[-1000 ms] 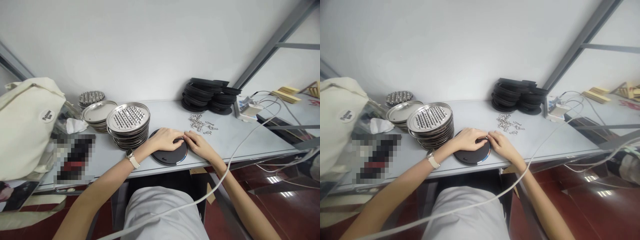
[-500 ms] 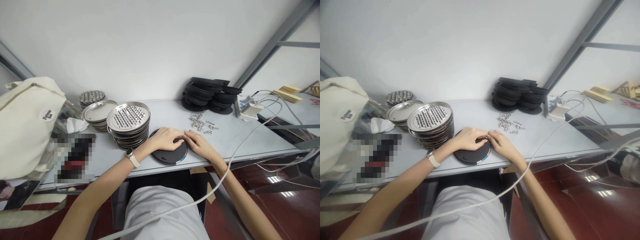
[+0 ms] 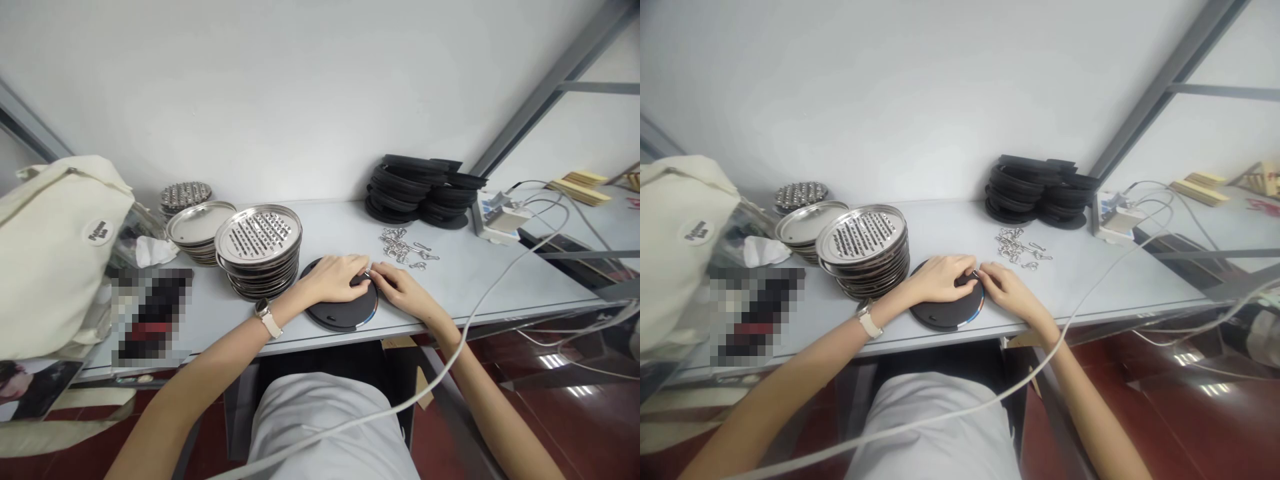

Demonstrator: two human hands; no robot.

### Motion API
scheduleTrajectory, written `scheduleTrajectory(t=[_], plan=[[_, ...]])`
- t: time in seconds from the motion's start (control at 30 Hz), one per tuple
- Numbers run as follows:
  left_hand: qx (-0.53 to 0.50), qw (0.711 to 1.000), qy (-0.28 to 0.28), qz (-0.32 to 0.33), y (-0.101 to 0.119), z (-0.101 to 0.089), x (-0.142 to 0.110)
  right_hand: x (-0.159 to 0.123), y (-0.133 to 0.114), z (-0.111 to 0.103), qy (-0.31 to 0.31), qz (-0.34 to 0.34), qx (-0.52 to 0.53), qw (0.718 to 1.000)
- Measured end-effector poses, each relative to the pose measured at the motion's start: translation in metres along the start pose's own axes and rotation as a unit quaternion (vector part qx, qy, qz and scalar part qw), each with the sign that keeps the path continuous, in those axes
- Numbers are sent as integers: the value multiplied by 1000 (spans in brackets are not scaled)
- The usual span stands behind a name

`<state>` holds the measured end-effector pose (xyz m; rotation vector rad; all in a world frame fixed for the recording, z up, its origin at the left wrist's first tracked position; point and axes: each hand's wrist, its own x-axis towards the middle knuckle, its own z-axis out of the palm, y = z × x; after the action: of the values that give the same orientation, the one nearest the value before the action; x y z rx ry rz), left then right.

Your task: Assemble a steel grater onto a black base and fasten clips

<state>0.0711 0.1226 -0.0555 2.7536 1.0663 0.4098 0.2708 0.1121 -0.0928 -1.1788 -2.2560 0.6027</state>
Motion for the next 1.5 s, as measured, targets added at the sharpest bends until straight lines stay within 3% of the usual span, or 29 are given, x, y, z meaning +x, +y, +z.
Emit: scheduleTrajectory(t=[0.27,0.8,1.5], plan=[[49,999,-2,20,0,1,-1,-2,1,2,0,15,2,1000],[14,998,-5,56,-3,0,0,-4,1,2,4,30,32,999],[33,998,4,48,-2,0,-1,-2,-4,1,14,33,34,999]])
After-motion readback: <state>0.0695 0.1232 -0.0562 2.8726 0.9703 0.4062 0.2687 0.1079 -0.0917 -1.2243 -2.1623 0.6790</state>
